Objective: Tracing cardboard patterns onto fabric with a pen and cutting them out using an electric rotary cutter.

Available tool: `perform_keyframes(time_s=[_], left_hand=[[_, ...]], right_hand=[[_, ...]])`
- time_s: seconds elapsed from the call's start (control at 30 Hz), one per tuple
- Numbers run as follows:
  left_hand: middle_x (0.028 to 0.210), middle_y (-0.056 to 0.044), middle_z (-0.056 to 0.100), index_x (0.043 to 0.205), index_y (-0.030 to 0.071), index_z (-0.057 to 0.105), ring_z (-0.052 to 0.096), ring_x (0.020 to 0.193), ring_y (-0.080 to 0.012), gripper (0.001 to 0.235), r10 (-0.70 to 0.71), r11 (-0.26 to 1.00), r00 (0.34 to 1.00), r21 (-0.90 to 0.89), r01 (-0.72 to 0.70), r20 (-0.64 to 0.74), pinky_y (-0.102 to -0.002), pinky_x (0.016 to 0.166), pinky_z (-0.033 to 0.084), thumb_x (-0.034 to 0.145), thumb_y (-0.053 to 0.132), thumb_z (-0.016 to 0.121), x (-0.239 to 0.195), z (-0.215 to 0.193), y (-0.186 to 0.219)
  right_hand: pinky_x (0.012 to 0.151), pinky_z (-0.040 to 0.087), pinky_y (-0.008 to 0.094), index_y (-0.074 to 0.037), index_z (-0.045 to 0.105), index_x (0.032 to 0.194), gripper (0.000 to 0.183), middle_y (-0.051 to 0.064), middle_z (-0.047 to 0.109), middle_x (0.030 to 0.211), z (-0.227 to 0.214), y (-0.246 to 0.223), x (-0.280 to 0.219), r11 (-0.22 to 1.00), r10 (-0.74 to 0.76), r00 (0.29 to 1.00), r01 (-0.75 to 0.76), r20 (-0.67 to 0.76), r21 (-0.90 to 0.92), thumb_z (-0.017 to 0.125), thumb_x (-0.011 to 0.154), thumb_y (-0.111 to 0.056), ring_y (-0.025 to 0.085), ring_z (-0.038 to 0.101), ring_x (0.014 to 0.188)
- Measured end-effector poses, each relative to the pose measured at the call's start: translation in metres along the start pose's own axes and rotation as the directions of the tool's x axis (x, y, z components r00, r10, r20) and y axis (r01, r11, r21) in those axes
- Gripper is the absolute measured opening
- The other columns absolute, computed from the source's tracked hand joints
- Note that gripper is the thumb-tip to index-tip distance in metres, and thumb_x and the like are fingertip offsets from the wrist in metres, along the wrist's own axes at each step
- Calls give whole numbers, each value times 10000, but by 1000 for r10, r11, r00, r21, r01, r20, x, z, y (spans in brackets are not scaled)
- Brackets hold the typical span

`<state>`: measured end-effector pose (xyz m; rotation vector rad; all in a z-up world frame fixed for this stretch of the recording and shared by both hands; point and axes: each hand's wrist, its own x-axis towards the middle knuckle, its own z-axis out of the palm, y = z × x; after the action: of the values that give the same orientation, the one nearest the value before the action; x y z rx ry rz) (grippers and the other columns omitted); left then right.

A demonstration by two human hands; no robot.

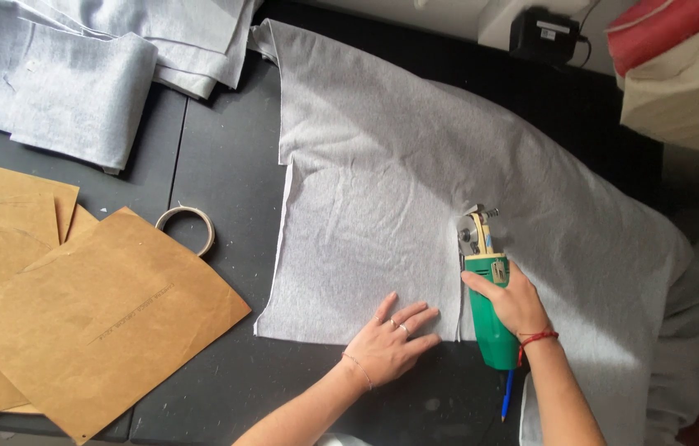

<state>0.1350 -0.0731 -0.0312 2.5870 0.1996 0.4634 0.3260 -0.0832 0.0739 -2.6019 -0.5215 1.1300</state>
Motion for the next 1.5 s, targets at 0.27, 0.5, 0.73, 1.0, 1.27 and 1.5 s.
perform_keyframes(time_s=[0.27, 0.5, 0.73, 1.0, 1.27, 1.5], left_hand=[[1319, -100, 412, 1106, 197, 551, 380, 1227, -261, 358, -12, 999, 1000, -33, 12, 4, -519, 1014, 204, 754, 135, 534, -4, 9, -3], [1229, -120, 480, 1108, 3, 545, 392, 1208, -276, 311, -93, 985, 992, -155, 80, -81, -462, 1015, 234, 812, 53, 462, -6, 5, -4], [1169, -110, 518, 953, 24, 573, 453, 1159, -254, 189, -133, 976, 977, -194, 100, -165, -441, 997, 283, 777, 40, 505, -2, -3, -7], [1135, -101, 536, 881, 49, 553, 495, 1109, -246, 128, -152, 975, 963, -193, 110, -220, -426, 969, 318, 756, 48, 525, 0, -9, -6], [1132, -94, 537, 871, 59, 555, 501, 1105, -239, 132, -161, 977, 957, -179, 119, -240, -422, 973, 322, 742, 55, 527, -1, -9, -6], [1139, -105, 536, 878, 50, 552, 497, 1120, -243, 125, -164, 972, 954, -204, 114, -251, -425, 993, 311, 761, 45, 509, -4, -11, -6]], right_hand=[[707, 405, 315, -114, 612, 812, 308, 43, 602, 792, -4, -23, 44, 1000, -15, 1000, 15, 9, -1, 595, 673, -388, 190, 541, 744], [735, 410, 315, -156, 575, 981, 427, 60, 637, 923, -39, -19, 72, 929, -68, 983, 125, 173, -350, 670, 592, -304, 214, 589, 816], [664, 440, 291, -191, 596, 1013, 502, 24, 667, 841, -65, -17, 129, 805, -85, 956, 231, 279, -547, 649, 519, -260, 203, 605, 753], [603, 440, 255, -211, 594, 1016, 490, 5, 636, 778, -62, -62, 134, 686, -56, 934, 294, 354, -665, 690, 537, -252, 151, 573, 673], [528, 376, 256, -164, 588, 798, 281, -6, 535, 601, -43, -103, 127, 648, -131, 898, 399, 421, -649, 652, 534, -237, 144, 474, 549], [598, 424, 270, -207, 590, 922, 418, -1, 627, 767, -20, -134, 123, 599, -144, 874, 450, 464, -662, 674, 515, -252, 161, 564, 677]])
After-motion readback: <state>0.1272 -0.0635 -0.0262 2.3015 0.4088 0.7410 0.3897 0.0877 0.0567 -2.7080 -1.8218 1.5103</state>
